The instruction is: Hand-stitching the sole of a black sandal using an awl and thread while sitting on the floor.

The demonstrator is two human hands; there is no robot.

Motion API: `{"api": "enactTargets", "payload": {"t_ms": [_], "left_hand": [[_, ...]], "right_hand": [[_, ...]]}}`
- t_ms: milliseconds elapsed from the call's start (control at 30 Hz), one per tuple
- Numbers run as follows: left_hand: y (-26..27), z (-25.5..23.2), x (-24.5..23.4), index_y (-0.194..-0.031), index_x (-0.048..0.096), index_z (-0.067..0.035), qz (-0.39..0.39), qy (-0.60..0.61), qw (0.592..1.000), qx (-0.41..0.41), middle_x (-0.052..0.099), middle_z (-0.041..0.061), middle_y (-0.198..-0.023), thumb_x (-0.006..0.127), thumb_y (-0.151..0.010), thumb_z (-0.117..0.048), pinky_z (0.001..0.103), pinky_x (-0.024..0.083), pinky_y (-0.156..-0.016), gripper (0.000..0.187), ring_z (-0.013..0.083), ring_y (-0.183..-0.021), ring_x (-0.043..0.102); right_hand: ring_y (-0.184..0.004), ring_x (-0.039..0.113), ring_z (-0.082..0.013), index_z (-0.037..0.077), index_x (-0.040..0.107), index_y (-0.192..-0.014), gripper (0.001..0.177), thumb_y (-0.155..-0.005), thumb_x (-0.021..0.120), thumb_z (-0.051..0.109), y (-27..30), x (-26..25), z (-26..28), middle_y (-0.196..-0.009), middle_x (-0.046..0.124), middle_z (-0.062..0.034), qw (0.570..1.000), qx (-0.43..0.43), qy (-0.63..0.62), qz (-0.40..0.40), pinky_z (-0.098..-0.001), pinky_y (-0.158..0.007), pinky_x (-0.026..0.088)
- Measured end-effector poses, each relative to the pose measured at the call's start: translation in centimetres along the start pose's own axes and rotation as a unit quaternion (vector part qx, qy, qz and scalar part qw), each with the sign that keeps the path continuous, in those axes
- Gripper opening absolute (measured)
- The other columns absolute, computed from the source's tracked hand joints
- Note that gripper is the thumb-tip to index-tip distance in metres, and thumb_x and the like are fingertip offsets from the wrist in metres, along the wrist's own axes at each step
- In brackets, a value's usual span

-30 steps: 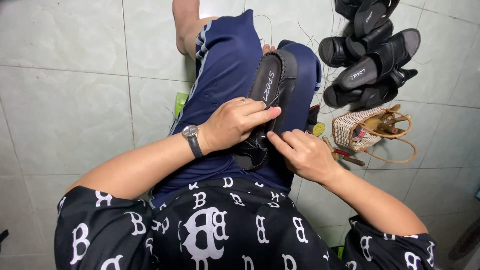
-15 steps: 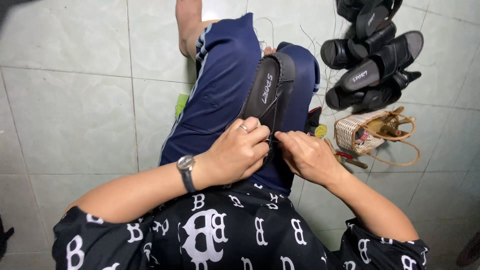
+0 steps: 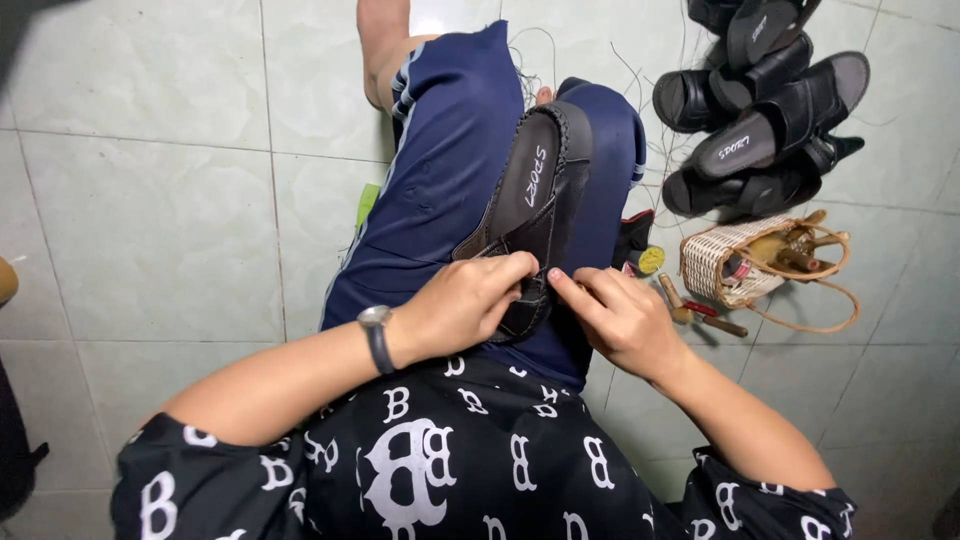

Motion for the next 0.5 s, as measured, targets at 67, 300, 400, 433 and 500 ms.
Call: {"api": "enactTargets", "payload": {"t_ms": [67, 300, 400, 433, 500], "left_hand": [[0.2, -0.4, -1.0, -0.109, 0.057, -0.005, 0.000, 0.040, 0.999, -0.006, 0.066, 0.014, -0.082, 0.059, -0.087, -0.003, 0.042, 0.055, -0.065, 0.022, 0.0374, -0.079, 0.067], [0.7, -2.3, -3.5, -0.109, 0.055, 0.000, -0.055, -0.022, 0.998, 0.029, 0.060, 0.007, -0.083, 0.057, -0.077, 0.010, 0.032, 0.048, -0.066, 0.033, 0.0204, -0.067, 0.059], [1.0, -2.3, -5.2, -0.108, 0.053, 0.000, -0.113, -0.003, 0.993, -0.029, 0.061, 0.010, -0.094, 0.058, -0.084, 0.007, 0.029, 0.048, -0.069, 0.025, 0.0199, -0.073, 0.059], [1.5, -1.8, -4.8, -0.108, 0.053, 0.000, -0.109, -0.002, 0.994, -0.028, 0.061, 0.010, -0.094, 0.058, -0.084, 0.007, 0.029, 0.048, -0.069, 0.025, 0.0199, -0.073, 0.059], [2.3, -1.1, -4.2, -0.127, 0.053, -0.005, -0.091, -0.221, 0.970, 0.037, 0.058, 0.009, -0.091, 0.058, -0.095, -0.022, 0.035, 0.053, -0.062, 0.037, 0.0279, -0.083, 0.062]], "right_hand": [[-0.060, 0.056, -0.0234, 0.010, 0.064, -0.120, 0.034, -0.090, 0.049, 0.006, -0.4, -1.5, 0.7, -0.080, 0.056, -0.0087, 0.998, 0.001, 0.059, 0.033, -0.0317, -0.049, 0.046], [-0.054, 0.055, -0.0137, 0.028, 0.050, -0.136, 0.064, -0.075, 0.060, 0.015, 0.5, -9.6, -0.9, -0.076, 0.049, 0.0031, 0.904, 0.181, 0.167, 0.349, -0.0307, -0.046, 0.043], [-0.058, 0.056, -0.0110, 0.013, 0.061, -0.120, 0.038, -0.084, 0.065, 0.024, -0.7, -7.3, 0.0, -0.102, 0.060, 0.0001, 0.965, 0.167, -0.026, 0.200, -0.0265, -0.048, 0.044], [-0.058, 0.056, -0.0110, 0.013, 0.061, -0.120, 0.038, -0.084, 0.065, 0.024, 0.1, -4.9, -0.2, -0.102, 0.060, 0.0001, 0.965, 0.170, -0.026, 0.199, -0.0265, -0.048, 0.044], [-0.071, 0.064, -0.0195, 0.015, 0.074, -0.096, 0.016, -0.083, 0.065, 0.017, 1.2, -0.8, -0.6, -0.101, 0.064, -0.0031, 0.948, 0.148, -0.279, 0.030, -0.0279, -0.058, 0.051]]}}
Point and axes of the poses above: each hand's wrist, its own y-axis away from the middle knuckle, its own x-axis out of the palm, z = x × y, the point moved 3 cm from there along -y, towards the middle knuckle
